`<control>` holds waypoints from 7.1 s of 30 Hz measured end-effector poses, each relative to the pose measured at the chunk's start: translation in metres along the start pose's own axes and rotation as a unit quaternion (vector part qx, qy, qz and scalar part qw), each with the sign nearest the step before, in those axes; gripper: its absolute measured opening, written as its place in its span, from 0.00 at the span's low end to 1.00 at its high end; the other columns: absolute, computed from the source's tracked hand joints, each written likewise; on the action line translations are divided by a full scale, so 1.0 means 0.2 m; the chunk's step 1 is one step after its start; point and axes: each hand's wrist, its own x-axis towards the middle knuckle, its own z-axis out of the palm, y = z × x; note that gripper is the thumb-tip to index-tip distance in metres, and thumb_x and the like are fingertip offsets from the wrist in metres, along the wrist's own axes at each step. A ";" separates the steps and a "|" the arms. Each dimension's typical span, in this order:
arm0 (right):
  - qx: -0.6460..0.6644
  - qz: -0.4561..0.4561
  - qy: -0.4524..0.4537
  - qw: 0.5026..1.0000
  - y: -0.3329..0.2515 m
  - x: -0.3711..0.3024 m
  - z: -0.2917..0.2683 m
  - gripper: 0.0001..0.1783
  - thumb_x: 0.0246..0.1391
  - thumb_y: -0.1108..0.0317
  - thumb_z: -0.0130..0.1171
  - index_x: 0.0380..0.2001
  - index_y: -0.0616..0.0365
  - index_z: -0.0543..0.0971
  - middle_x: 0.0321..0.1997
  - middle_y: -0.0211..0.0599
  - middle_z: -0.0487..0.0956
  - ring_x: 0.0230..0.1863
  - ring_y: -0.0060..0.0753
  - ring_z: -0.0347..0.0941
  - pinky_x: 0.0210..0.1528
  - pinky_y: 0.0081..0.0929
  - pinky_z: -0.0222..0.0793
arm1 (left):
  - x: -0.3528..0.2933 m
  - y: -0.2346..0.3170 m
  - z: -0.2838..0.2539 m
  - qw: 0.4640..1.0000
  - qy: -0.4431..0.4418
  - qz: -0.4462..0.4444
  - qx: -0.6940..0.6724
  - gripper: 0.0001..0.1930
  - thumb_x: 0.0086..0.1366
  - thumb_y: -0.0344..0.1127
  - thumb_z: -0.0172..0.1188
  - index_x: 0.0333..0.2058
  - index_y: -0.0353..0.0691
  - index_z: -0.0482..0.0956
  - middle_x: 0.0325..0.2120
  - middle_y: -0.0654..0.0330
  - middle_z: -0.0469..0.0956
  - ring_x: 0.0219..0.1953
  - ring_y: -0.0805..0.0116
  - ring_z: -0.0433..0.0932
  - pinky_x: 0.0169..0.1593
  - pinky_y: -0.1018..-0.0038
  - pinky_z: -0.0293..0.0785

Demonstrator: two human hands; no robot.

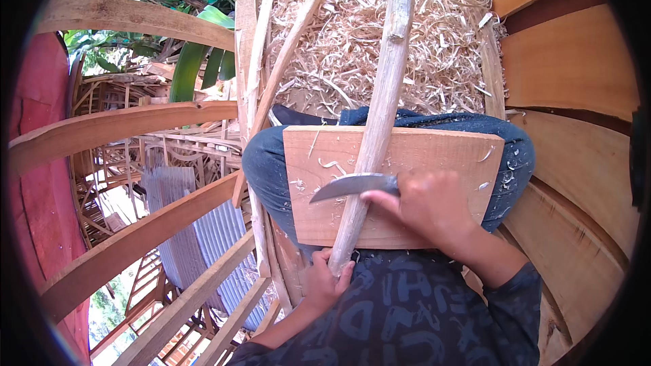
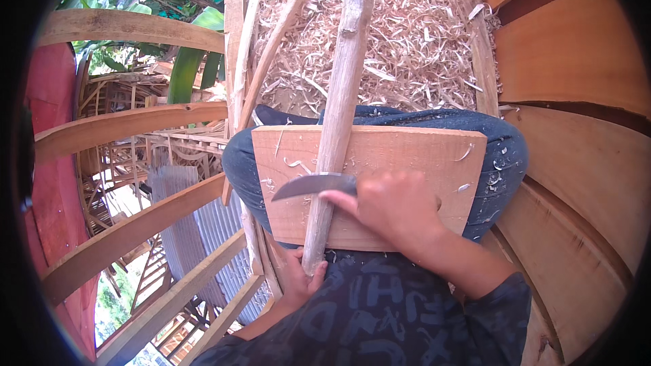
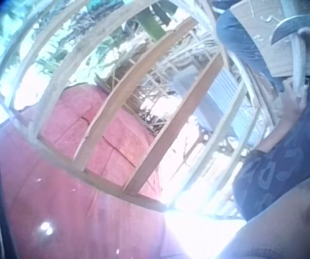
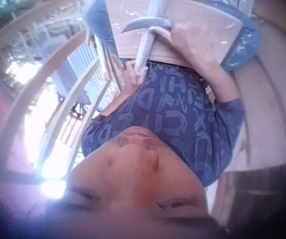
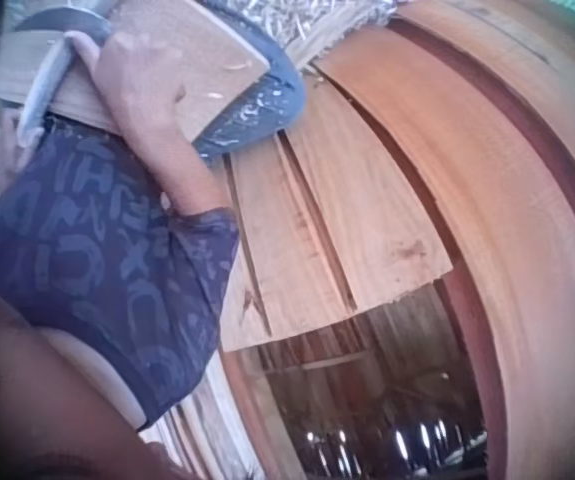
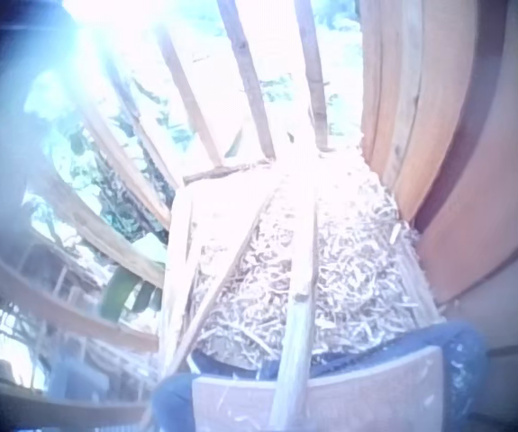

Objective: The person sits on the floor and uses a curved knife to shave a long wooden stick resting on a flat board placed on their lap. They repeatedly draw the knife along the stick to remove thin shavings, rotating the stick to work different sides.

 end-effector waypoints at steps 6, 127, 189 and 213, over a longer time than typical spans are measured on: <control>0.015 0.213 0.167 0.963 0.42 0.32 -0.31 0.38 0.51 0.36 0.50 0.15 0.67 0.78 0.13 0.51 0.73 0.19 0.49 0.74 0.24 0.40 0.69 | 0.01 0.05 -0.02 1.000 -0.006 -0.022 0.011 0.24 0.57 0.43 0.63 0.40 0.31 0.63 0.24 0.48 0.75 0.25 0.51 0.78 0.27 0.65 0.71; -0.049 -0.004 0.024 0.999 -0.06 -0.09 0.08 0.37 0.51 0.35 0.48 0.15 0.62 0.79 0.10 0.45 0.72 0.14 0.44 0.73 0.17 0.37 0.66 | 0.02 0.02 -0.01 0.979 -0.083 -0.083 -0.167 0.21 0.59 0.42 0.61 0.39 0.32 0.62 0.25 0.44 0.77 0.29 0.50 0.80 0.32 0.65 0.73; 0.280 0.175 0.107 0.938 0.18 -0.18 -0.01 0.34 0.48 0.42 0.59 0.13 0.70 0.76 0.10 0.56 0.68 0.14 0.52 0.69 0.18 0.39 0.62 | 0.00 0.02 -0.04 0.933 -0.113 -0.144 -0.308 0.15 0.62 0.33 0.58 0.40 0.35 0.61 0.29 0.59 0.74 0.32 0.76 0.74 0.36 0.78 0.70; 0.341 0.102 0.108 0.928 0.28 -0.37 0.04 0.16 0.49 0.66 0.62 0.19 0.70 0.74 0.10 0.45 0.64 0.12 0.32 0.56 0.17 0.29 0.54 | 0.09 0.01 -0.21 0.798 -0.394 -0.149 -0.432 0.22 0.54 0.36 0.63 0.45 0.37 0.68 0.37 0.58 0.76 0.41 0.73 0.73 0.47 0.74 0.67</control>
